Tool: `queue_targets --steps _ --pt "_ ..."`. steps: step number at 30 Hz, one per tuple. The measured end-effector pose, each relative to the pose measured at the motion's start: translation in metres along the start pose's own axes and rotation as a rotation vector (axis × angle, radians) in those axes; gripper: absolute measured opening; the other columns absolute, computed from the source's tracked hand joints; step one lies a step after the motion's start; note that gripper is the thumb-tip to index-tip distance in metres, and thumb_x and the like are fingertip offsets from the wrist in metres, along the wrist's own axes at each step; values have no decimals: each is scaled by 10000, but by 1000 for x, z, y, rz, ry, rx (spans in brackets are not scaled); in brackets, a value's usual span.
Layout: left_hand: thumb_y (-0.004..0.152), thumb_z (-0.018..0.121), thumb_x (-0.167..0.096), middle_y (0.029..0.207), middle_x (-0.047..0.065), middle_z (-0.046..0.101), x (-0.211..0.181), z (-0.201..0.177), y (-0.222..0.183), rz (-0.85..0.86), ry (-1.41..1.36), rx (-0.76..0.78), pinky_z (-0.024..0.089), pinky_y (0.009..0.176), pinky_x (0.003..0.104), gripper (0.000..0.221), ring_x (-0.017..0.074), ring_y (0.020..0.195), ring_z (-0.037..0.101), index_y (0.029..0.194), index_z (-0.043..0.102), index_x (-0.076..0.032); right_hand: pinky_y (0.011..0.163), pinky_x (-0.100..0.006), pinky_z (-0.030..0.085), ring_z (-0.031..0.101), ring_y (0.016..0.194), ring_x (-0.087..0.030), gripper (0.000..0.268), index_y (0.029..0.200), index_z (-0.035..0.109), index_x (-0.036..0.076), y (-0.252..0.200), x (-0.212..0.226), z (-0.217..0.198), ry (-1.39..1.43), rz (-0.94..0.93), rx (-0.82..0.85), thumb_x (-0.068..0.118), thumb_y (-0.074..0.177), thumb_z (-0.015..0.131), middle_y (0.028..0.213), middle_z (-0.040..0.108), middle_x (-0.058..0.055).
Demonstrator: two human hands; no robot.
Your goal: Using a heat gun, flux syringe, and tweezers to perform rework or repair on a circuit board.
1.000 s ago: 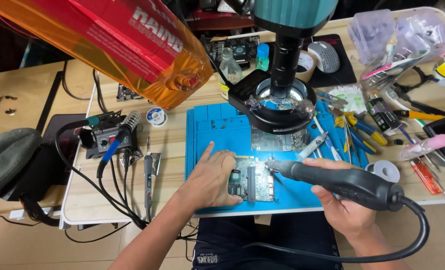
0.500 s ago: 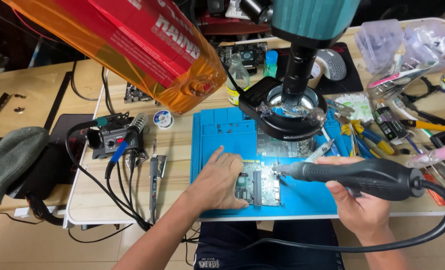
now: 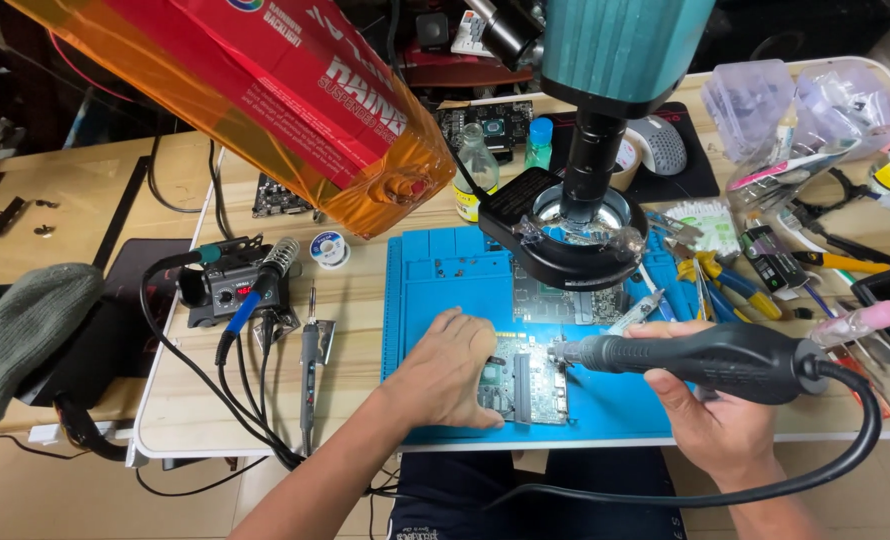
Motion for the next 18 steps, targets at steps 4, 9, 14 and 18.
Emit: queue_targets --steps 4,9,14,18 --pt "605 1005 -682 1115 141 635 -4 -6 4 -10 -54 31 361 1235 584 894 356 1067 624 1039 543 -51 1098 -433 658 800 1164 -286 312 1193 756 16 0 1 1 0 0 -4 269 1023 689 1221 806 -136" --pt "599 1007 -669 1040 91 585 -6 -8 6 -30 -62 64 401 1050 490 864 306 944 562 1000 511 -86 1112 -444 652 803 1172 -273 310 1195 766 45 0 1 1 -1 18 3 292 1019 701 1217 813 -113" --pt "616 1015 -649 1007 66 548 -8 -7 5 7 -82 68 387 1022 489 857 280 933 546 1002 482 -100 1107 -438 653 805 1154 -268 312 1180 765 43 3 5 0 -6 8 0 301 1016 701 1205 815 -111" --pt "598 1014 -640 994 61 544 -11 -7 6 8 -86 70 385 1021 488 849 279 929 544 981 474 -108 1130 -450 642 797 1173 -276 314 1203 778 51 2 5 0 -19 4 9 295 1022 698 1224 808 -111"
Point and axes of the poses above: each hand's wrist, its own y-axis towards the middle knuckle, its own z-axis out of the palm, x = y × z, the point moved 5 cm from there along y, towards the middle knuckle
